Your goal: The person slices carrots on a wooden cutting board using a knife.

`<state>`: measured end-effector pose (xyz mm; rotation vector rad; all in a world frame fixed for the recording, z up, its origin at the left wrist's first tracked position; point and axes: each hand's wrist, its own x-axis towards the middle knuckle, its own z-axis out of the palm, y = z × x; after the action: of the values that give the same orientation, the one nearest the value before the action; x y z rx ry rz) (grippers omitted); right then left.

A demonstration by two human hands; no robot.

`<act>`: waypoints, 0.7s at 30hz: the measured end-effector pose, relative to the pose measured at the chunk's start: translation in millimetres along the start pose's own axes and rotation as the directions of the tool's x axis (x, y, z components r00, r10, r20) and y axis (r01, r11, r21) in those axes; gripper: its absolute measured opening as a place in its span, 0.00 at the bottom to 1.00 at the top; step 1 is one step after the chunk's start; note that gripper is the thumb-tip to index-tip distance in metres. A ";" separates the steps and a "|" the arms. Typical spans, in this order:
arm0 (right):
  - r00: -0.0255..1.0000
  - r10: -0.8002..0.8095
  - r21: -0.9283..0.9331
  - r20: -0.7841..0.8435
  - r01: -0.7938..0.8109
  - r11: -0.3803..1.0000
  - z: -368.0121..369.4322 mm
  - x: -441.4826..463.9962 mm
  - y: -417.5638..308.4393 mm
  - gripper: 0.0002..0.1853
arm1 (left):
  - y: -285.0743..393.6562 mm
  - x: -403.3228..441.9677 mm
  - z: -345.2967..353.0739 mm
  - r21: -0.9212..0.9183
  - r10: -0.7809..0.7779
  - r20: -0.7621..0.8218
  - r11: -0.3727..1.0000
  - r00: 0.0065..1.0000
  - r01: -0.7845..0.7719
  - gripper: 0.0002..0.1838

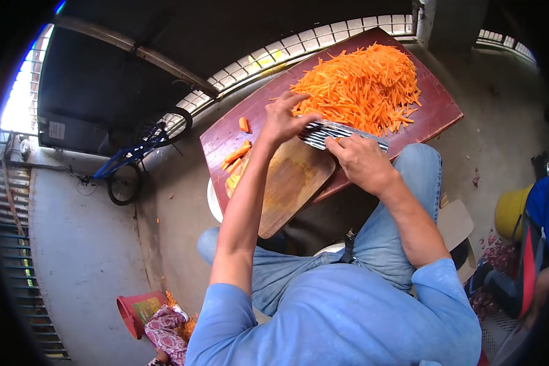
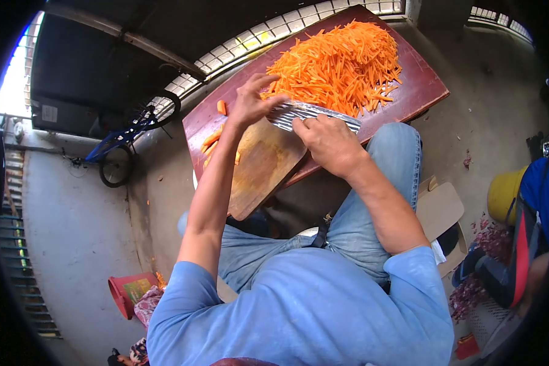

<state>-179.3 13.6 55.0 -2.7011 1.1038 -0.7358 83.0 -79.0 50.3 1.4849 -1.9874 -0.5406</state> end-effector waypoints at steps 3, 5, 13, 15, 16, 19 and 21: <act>1.000 0.005 -0.021 0.012 -0.005 1.000 1.5 0.3 -2.7 0.12 | 28.4 -7.3 4.0 0.345 0.129 0.050 0.928 0.990 -0.138 0.31; 1.000 0.016 -0.010 0.014 -0.016 1.000 2.1 1.1 -5.3 0.11 | 10.6 3.6 12.8 0.489 0.185 -0.041 0.861 0.982 -0.142 0.26; 0.997 0.077 0.145 0.023 -0.080 0.986 5.1 -0.6 1.1 0.14 | -9.5 -20.0 -16.4 0.344 0.247 -0.183 0.923 0.952 -0.173 0.20; 0.996 0.087 0.231 0.012 -0.087 0.969 7.7 -0.6 5.4 0.15 | -22.8 -41.5 -35.7 0.340 0.199 -0.130 0.929 0.971 -0.145 0.25; 0.996 0.088 0.268 0.000 -0.085 0.960 8.4 -0.5 4.4 0.17 | -34.0 -57.3 -48.9 0.373 0.159 -0.126 0.922 0.979 -0.101 0.24; 0.993 0.117 0.321 -0.024 -0.103 0.941 8.1 -1.8 4.6 0.23 | -54.9 -104.8 -99.8 0.434 0.002 -0.064 0.900 0.998 0.026 0.20; 0.994 0.103 0.323 -0.027 -0.089 0.942 6.9 -2.2 4.2 0.23 | -69.8 -137.7 -132.3 0.430 -0.170 -0.026 0.888 0.985 0.164 0.19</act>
<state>-179.9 11.7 46.9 -2.3526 1.0152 -0.8767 249.1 35.8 74.3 1.9356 -2.0913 -0.1775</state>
